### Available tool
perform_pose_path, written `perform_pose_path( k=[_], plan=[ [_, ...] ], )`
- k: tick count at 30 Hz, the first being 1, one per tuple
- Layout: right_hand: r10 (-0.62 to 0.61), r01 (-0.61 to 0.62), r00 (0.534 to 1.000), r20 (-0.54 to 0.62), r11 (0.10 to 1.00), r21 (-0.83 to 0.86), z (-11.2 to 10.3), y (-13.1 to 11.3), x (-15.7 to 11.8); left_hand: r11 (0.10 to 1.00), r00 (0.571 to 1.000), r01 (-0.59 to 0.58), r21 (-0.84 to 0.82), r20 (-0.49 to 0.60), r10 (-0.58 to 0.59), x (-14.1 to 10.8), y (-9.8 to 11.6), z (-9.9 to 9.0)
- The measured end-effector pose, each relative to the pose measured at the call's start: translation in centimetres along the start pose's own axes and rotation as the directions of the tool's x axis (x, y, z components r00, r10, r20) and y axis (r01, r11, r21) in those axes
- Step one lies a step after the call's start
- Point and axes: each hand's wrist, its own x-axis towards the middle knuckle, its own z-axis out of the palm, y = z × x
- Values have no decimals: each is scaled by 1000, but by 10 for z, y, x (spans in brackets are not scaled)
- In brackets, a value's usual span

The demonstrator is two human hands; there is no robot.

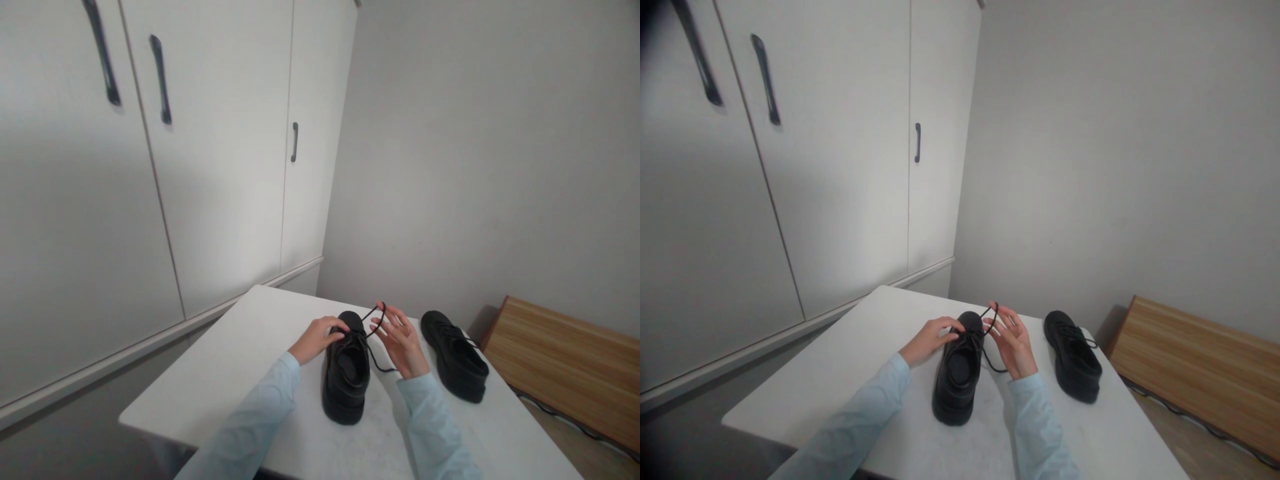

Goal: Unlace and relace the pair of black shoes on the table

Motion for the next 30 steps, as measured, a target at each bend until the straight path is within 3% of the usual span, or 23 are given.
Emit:
perform_pose_path(
  k=[7, 18, 22, 24, 27, 30],
  plan=[
    [-2, 1, 1000, -27, 999, -47, -5, 7, 3, 1000, 1000, 1, 4, 13, -2, 0, 0, 0],
    [-138, 131, 963, -230, 990, -44, -30, -5, 7, 1000, 1000, 10, -2, -5, -10, -2, 0, 1],
    [-211, 166, 931, -299, 971, -169, -35, -1, 8, 1000, 1000, 15, 14, -9, -14, -2, -2, 2],
    [-318, 200, 893, -319, 914, -352, -35, 0, 7, 999, 1000, 20, 25, -14, -20, -2, -3, 2],
    [-500, 224, 828, -253, 709, -668, -33, 2, 4, 999, 999, 30, 43, -23, -29, -2, -3, 2],
    [-583, 241, 797, -159, 547, -802, -29, 5, 1, 998, 999, 27, 54, -40, -25, -2, -3, 3]
  ],
)
